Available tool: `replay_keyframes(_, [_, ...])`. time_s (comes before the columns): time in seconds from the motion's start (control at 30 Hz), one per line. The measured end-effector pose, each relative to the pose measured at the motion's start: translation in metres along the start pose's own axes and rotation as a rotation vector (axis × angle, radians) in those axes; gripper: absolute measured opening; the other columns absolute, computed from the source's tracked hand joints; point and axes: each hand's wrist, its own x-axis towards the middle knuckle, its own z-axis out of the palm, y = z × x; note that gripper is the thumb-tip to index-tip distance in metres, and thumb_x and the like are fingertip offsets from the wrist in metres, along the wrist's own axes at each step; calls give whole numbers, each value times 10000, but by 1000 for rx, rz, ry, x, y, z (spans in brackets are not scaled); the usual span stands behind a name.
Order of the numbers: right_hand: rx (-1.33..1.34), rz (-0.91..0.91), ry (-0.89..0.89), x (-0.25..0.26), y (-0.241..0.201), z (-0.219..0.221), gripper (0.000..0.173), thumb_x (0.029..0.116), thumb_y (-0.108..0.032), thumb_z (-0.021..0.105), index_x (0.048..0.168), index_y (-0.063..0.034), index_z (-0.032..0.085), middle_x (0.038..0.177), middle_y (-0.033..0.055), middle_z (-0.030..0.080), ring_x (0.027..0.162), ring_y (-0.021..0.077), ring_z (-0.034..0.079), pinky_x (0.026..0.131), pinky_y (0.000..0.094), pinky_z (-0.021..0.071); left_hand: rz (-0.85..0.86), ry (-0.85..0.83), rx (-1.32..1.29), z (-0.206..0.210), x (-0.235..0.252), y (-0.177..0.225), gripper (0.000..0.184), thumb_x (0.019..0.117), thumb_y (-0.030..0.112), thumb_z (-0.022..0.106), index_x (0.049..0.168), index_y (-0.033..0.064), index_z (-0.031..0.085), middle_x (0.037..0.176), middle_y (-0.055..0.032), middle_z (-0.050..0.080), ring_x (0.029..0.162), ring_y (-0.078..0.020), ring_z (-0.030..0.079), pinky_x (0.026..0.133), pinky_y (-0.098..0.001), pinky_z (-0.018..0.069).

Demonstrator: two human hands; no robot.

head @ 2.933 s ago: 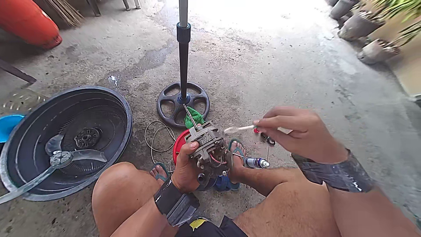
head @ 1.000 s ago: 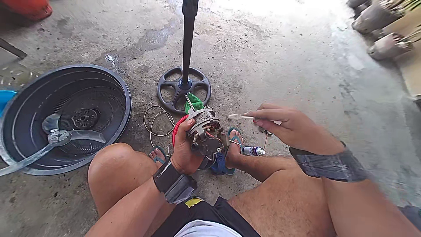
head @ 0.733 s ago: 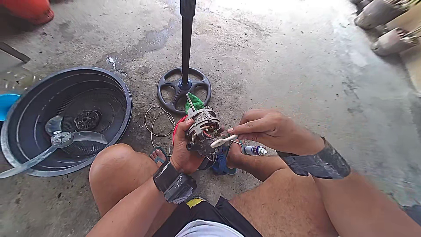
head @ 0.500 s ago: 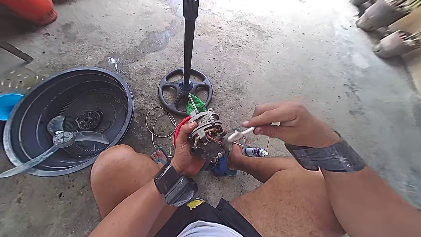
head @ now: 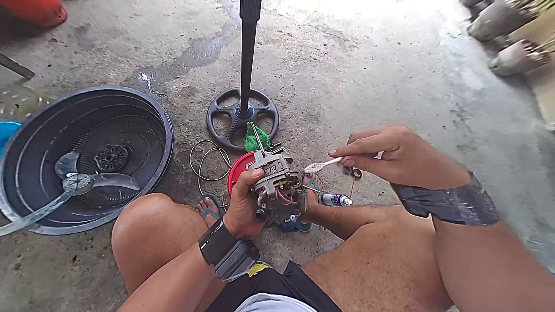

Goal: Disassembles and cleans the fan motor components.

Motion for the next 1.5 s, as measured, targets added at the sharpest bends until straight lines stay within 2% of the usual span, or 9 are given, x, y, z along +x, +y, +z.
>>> replay_keyframes(0.3, [-113, -27, 19, -6, -9, 3, 216, 997, -295, 660, 1092, -162, 801, 771, -78, 635, 676, -13, 580, 582, 157, 499, 49, 100, 159, 3, -1, -3, 359, 847, 373, 766, 1054, 84, 720, 989, -107, 734, 925, -174, 721, 832, -358, 602])
replay_keyframes(0.43, [-164, 30, -60, -9, -7, 10, 246, 1014, -370, 620, 1128, -244, 798, 751, -105, 603, 661, -19, 558, 566, 180, 471, 71, 142, 199, 2, -2, -5, 460, 823, 330, 789, 1172, 70, 636, 1040, -127, 723, 972, -196, 718, 863, -378, 599])
replay_keyframes(0.53, [-72, -6, 44, -10, -5, -4, 209, 980, -280, 682, 1090, -153, 806, 780, -70, 641, 677, 2, 583, 583, 168, 503, 69, 148, 213, 4, -3, -5, 560, 817, 323, 796, 1264, 68, 573, 1083, -128, 716, 1005, -201, 713, 875, -381, 599])
replay_keyframes(0.63, [120, -27, -80, -10, 0, 12, 205, 995, -264, 684, 1100, -133, 802, 804, -54, 665, 720, 2, 609, 623, 155, 516, 57, 148, 238, 4, -4, -5, 583, 815, 330, 800, 1275, 68, 555, 1093, -127, 711, 1013, -201, 710, 878, -382, 597])
replay_keyframes(0.83, [-98, 20, 209, -18, 1, -11, 211, 978, -251, 668, 1097, -119, 783, 830, -56, 673, 707, -10, 603, 631, 161, 531, 38, 172, 333, 3, -6, -4, 840, 794, 345, 821, 1465, 78, 392, 1176, -122, 683, 1063, -203, 693, 920, -388, 588])
replay_keyframes(0.97, [-129, -80, 81, -3, -18, 30, 214, 1019, -290, 647, 1137, -193, 797, 810, -35, 667, 741, 36, 620, 652, 217, 522, 32, 180, 347, 2, -2, -9, 920, 812, 394, 824, 1512, 65, 324, 1209, -134, 668, 1088, -214, 682, 940, -394, 580])
replay_keyframes(1.2, [-77, -71, 126, -10, -10, 3, 185, 979, -270, 693, 1071, -154, 804, 810, -46, 670, 738, 22, 626, 649, 192, 545, 19, 217, 360, 5, -3, -6, 936, 807, 405, 823, 1519, 63, 321, 1228, -146, 660, 1104, -226, 678, 950, -398, 579])
replay_keyframes(1.43, [-96, -48, 96, -3, -1, 4, 186, 960, -259, 707, 1049, -133, 810, 814, -43, 670, 722, 25, 617, 625, 197, 536, -11, 182, 194, 9, -1, -5, 518, 837, 420, 791, 1194, 79, 635, 1050, -116, 723, 975, -189, 716, 866, -367, 600])
replay_keyframes(1.5, [-4, -110, 54, 2, -9, 20, 185, 982, -252, 699, 1074, -132, 806, 824, -35, 678, 755, 24, 634, 657, 187, 547, -11, 183, 205, 7, -1, -3, 517, 842, 412, 789, 1200, 80, 620, 1054, -119, 717, 980, -192, 713, 871, -371, 599])
